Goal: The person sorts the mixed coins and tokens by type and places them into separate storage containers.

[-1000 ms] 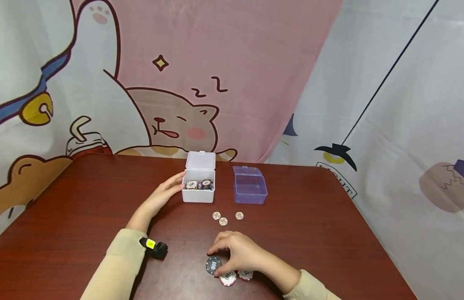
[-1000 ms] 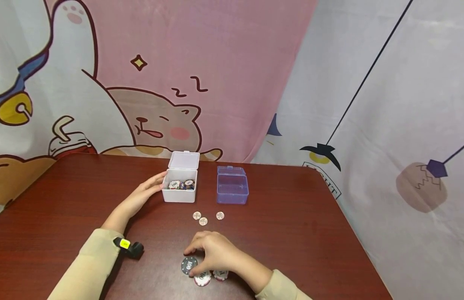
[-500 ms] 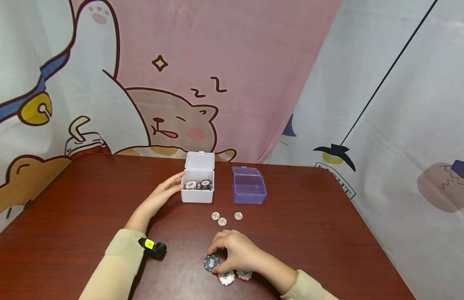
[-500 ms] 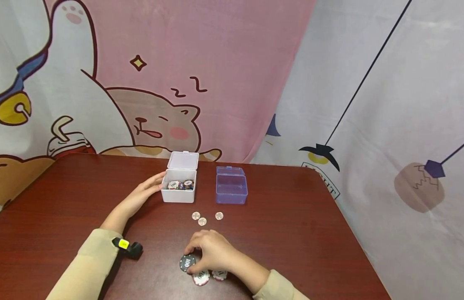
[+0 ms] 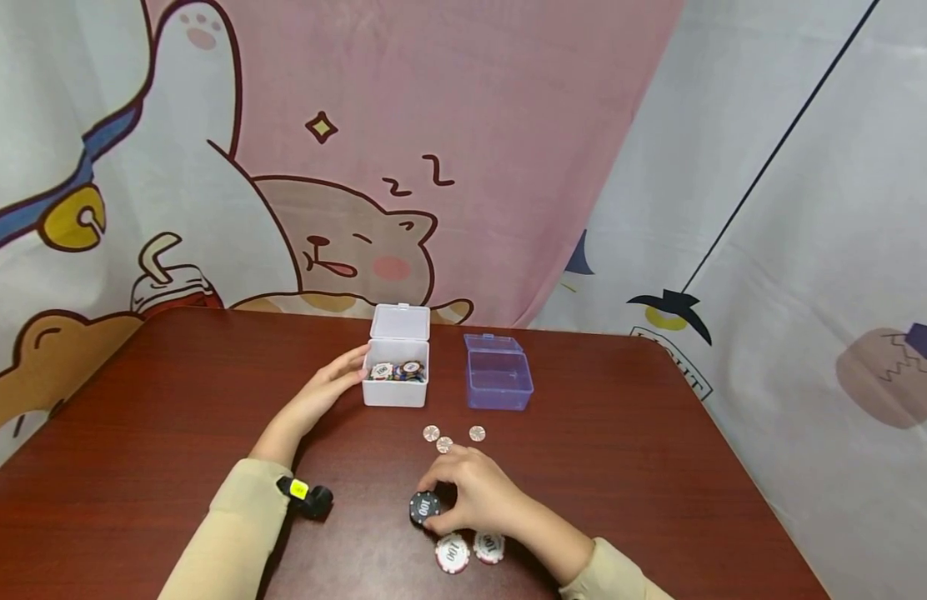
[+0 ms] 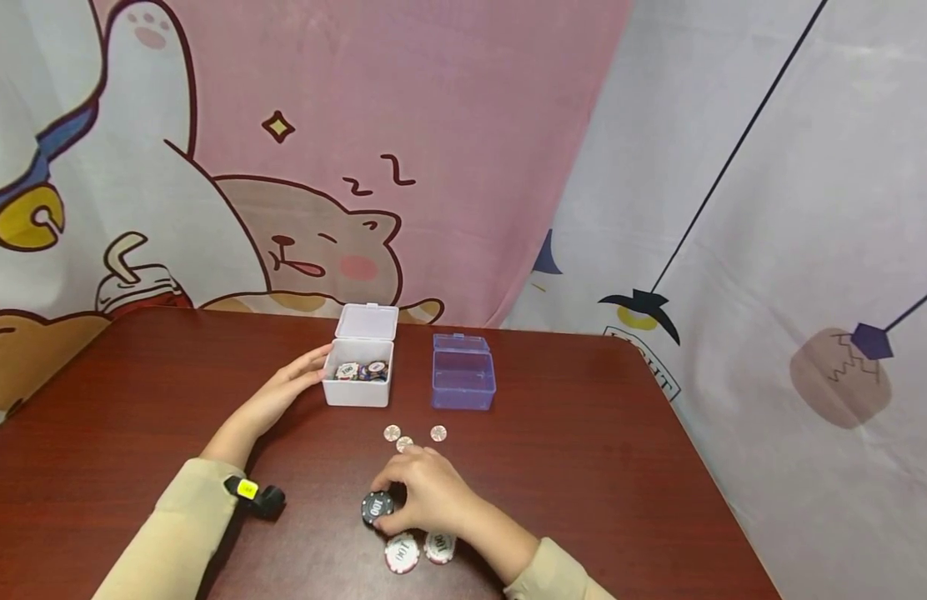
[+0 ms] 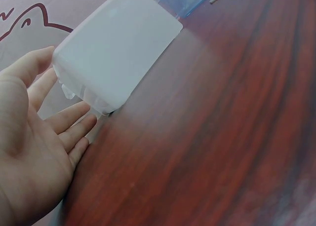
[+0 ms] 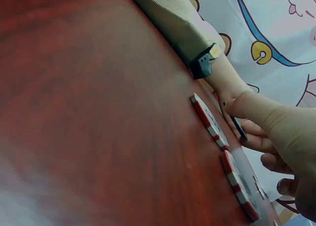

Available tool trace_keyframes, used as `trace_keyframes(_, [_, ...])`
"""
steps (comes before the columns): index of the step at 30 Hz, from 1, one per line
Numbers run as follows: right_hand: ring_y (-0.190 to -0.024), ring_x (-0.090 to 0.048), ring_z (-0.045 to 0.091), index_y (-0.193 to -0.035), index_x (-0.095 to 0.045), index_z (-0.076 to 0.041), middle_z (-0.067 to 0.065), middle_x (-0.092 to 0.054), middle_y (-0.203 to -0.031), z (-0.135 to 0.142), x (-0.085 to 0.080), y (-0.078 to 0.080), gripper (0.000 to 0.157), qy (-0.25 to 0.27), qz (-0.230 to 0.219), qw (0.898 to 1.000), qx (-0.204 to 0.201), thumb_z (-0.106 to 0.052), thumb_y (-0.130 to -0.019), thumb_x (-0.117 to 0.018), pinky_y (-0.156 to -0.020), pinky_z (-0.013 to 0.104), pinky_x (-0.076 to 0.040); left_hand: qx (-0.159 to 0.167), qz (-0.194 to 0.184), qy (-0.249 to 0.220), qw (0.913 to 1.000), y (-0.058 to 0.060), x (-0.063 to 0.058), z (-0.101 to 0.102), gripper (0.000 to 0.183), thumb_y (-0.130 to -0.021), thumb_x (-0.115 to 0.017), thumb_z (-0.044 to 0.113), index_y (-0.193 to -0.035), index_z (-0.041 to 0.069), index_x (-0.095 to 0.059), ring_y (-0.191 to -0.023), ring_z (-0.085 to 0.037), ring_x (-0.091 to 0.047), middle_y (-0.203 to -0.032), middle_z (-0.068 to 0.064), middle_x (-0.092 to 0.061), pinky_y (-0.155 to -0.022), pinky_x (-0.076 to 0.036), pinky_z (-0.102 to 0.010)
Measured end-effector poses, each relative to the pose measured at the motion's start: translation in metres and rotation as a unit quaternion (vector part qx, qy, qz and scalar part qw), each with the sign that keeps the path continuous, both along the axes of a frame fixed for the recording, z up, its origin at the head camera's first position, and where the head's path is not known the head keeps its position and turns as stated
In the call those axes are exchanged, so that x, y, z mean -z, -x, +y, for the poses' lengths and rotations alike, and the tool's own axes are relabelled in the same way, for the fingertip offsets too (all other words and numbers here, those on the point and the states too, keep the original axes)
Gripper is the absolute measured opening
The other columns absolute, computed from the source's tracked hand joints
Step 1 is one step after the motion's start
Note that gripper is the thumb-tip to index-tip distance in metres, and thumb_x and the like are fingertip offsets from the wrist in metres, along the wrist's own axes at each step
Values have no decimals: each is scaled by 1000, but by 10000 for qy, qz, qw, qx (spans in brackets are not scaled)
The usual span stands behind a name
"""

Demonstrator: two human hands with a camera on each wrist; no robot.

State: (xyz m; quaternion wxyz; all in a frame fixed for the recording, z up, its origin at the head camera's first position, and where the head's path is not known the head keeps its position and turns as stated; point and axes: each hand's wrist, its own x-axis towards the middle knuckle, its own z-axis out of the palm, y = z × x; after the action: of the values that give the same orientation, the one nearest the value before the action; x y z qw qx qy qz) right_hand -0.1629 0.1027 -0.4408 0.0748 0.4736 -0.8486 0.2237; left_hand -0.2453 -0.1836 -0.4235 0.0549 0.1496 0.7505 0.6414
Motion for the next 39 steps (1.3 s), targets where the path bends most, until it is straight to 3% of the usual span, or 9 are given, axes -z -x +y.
trace_keyframes(3, [-88, -53, 1, -92, -73, -23, -19, -64, -88, 0, -3, 5, 34, 183, -103, 9997, 114, -30, -60, -85, -86, 22, -42, 15, 26, -57, 10000, 1, 2, 0, 54, -99, -51, 13, -148, 1, -32, -132, -40, -31, -144, -30, -35, -107, -17, -57])
trace_keyframes(6, [-82, -47, 1, -91, -73, -24, -20, -63, -87, -1, -6, 9, 34, 405, -143, 9987, 281, -30, -60, -86, -70, 18, -39, 6, 51, -98, 9999, 4, 6, -1, 54, -98, -52, 14, -148, 2, -33, -132, -40, -31, -144, -29, -36, -106, -17, -57])
trace_keyframes(8, [-80, -46, 1, -91, -73, -24, -20, -64, -87, -1, -7, 13, 34, 538, -85, 9979, 360, -30, -60, -86, -67, 18, -38, 2, 44, -94, 9999, 4, 6, -1, 54, -98, -52, 13, -148, 2, -33, -132, -40, -31, -144, -29, -35, -106, -17, -58])
trace_keyframes(14, [-86, -50, 3, -93, -74, -20, -12, -68, -96, -2, -12, 22, 35, 813, 96, 9955, 479, -30, -62, -86, -72, 19, -42, 11, 13, -16, 10000, 2, 2, -1, 53, -99, -49, 10, -148, 1, -32, -133, -41, -30, -145, -30, -34, -107, -17, -58])
trace_keyframes(21, [-84, -50, 4, -94, -75, -18, -14, -67, -91, -5, -16, 34, 35, 1099, 154, 9922, 560, -28, -63, -86, -69, 19, -42, -62, -14, -45, 10000, 16, 23, -5, 53, -99, -51, 16, -149, 10, -34, -134, -38, -29, -147, -24, -35, -107, -15, -59])
trace_keyframes(25, [-83, -49, 5, -94, -76, -18, -14, -67, -89, -8, -19, 41, 33, 1184, 178, 9907, 654, -27, -64, -85, -68, 19, -42, -113, 16, 39, 9999, 19, 29, -6, 53, -99, -53, 21, -149, 15, -36, -134, -35, -30, -147, -21, -37, -107, -15, -59])
trace_keyframes(39, [-83, -50, 9, -97, -77, -14, -8, -68, -88, -25, -41, 72, 36, 1407, 367, 9828, 1139, -24, -64, -87, -66, 24, -43, -117, 65, -4, 9999, 18, 30, -6, 53, -98, -54, 23, -148, 15, -37, -134, -34, -32, -146, -19, -39, -107, -16, -57])
